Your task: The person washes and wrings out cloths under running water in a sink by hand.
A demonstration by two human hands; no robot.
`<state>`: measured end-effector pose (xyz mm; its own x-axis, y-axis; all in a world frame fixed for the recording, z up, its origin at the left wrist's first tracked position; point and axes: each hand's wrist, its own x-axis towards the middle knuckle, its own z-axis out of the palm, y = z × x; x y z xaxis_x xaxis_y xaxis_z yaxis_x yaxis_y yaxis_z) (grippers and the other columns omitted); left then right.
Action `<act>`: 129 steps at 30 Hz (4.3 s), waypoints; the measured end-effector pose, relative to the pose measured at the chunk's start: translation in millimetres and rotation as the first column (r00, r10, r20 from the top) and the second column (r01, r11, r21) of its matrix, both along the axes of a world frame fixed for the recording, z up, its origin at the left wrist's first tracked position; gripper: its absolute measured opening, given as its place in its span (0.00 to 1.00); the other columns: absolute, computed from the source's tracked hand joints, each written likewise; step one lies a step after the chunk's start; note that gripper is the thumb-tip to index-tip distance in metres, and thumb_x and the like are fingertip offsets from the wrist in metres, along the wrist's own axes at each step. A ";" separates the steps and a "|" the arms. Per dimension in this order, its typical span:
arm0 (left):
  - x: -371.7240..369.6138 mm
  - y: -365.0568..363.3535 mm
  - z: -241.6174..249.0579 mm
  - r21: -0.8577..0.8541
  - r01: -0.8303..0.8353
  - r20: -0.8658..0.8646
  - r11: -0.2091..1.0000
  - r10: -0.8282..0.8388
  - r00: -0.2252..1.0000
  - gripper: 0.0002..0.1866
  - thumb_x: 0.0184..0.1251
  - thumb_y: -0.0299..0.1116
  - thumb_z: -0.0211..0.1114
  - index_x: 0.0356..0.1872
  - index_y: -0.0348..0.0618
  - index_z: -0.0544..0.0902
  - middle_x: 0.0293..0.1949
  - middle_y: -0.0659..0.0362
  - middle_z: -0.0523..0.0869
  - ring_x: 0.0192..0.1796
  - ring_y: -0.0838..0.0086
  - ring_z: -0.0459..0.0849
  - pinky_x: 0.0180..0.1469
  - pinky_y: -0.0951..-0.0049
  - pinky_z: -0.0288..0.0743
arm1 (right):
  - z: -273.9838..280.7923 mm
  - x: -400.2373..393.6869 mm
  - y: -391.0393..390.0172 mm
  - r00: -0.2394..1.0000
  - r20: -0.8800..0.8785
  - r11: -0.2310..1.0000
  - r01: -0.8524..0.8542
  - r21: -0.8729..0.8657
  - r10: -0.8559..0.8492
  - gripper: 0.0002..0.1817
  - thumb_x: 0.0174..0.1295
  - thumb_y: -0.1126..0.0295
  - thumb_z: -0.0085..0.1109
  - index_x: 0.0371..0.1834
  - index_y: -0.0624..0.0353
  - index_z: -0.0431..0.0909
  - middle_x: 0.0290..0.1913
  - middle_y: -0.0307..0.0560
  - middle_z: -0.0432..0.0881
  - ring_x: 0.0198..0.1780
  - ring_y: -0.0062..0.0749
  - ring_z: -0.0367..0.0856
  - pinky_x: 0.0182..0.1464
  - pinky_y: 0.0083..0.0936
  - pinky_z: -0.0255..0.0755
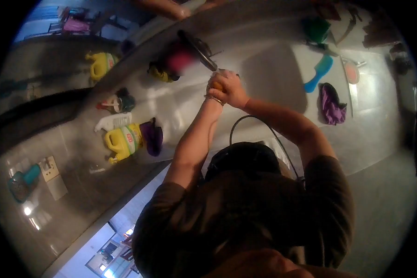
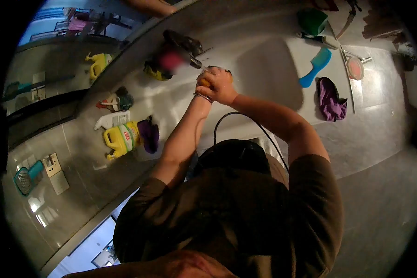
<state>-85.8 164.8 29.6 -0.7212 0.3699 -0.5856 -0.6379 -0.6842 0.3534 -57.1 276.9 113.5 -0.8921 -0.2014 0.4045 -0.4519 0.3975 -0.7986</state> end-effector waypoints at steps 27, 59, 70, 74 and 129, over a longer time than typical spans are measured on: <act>5.3 -40.5 77.0 -0.460 -0.352 -0.474 0.815 0.109 0.874 0.27 0.62 0.28 0.58 0.64 0.50 0.67 0.58 0.60 0.70 0.59 0.68 0.70 0.60 0.56 0.68 | -105.3 -11.1 74.4 0.419 0.738 0.698 0.279 -0.659 0.529 0.28 0.67 0.53 0.50 0.61 0.66 0.68 0.58 0.49 0.75 0.58 0.36 0.73 0.59 0.32 0.66; -22.4 -51.8 92.1 -0.432 -0.280 -0.537 0.857 0.006 0.844 0.27 0.56 0.25 0.67 0.59 0.39 0.72 0.51 0.58 0.78 0.54 0.67 0.76 0.58 0.63 0.71 | -53.6 1.3 66.8 0.479 0.500 0.382 0.328 -0.864 0.722 0.28 0.64 0.58 0.54 0.61 0.67 0.64 0.58 0.53 0.72 0.60 0.41 0.71 0.62 0.36 0.67; -41.0 -57.1 99.6 -0.470 -0.352 -0.616 0.810 -0.015 0.788 0.28 0.54 0.35 0.72 0.57 0.40 0.76 0.49 0.61 0.75 0.51 0.70 0.74 0.59 0.67 0.68 | -77.9 -7.8 76.4 0.417 0.752 0.771 0.166 -0.615 0.511 0.24 0.58 0.60 0.66 0.50 0.67 0.72 0.48 0.52 0.79 0.51 0.33 0.77 0.54 0.22 0.70; -33.1 -59.9 84.8 -0.469 -0.448 -0.642 0.761 0.054 0.765 0.27 0.53 0.37 0.72 0.55 0.39 0.76 0.50 0.59 0.75 0.53 0.68 0.74 0.59 0.66 0.68 | -60.0 -14.6 80.3 0.442 0.711 0.669 0.279 -0.689 0.547 0.18 0.60 0.63 0.64 0.48 0.62 0.73 0.45 0.48 0.79 0.46 0.33 0.79 0.51 0.26 0.74; 31.8 -3.0 71.4 -0.297 0.080 -0.357 0.952 -0.188 0.915 0.30 0.52 0.20 0.49 0.62 0.41 0.65 0.56 0.54 0.73 0.61 0.62 0.71 0.64 0.61 0.64 | -80.9 -11.4 77.8 0.238 0.762 0.760 0.118 -0.639 0.603 0.31 0.66 0.48 0.48 0.67 0.55 0.63 0.59 0.46 0.72 0.58 0.30 0.70 0.60 0.30 0.62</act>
<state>-54.0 161.8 100.9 -0.8617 0.3457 -0.3713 -0.4990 -0.4452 0.7435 -68.5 354.7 32.6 -0.6257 -0.5933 -0.5065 0.7096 -0.1631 -0.6855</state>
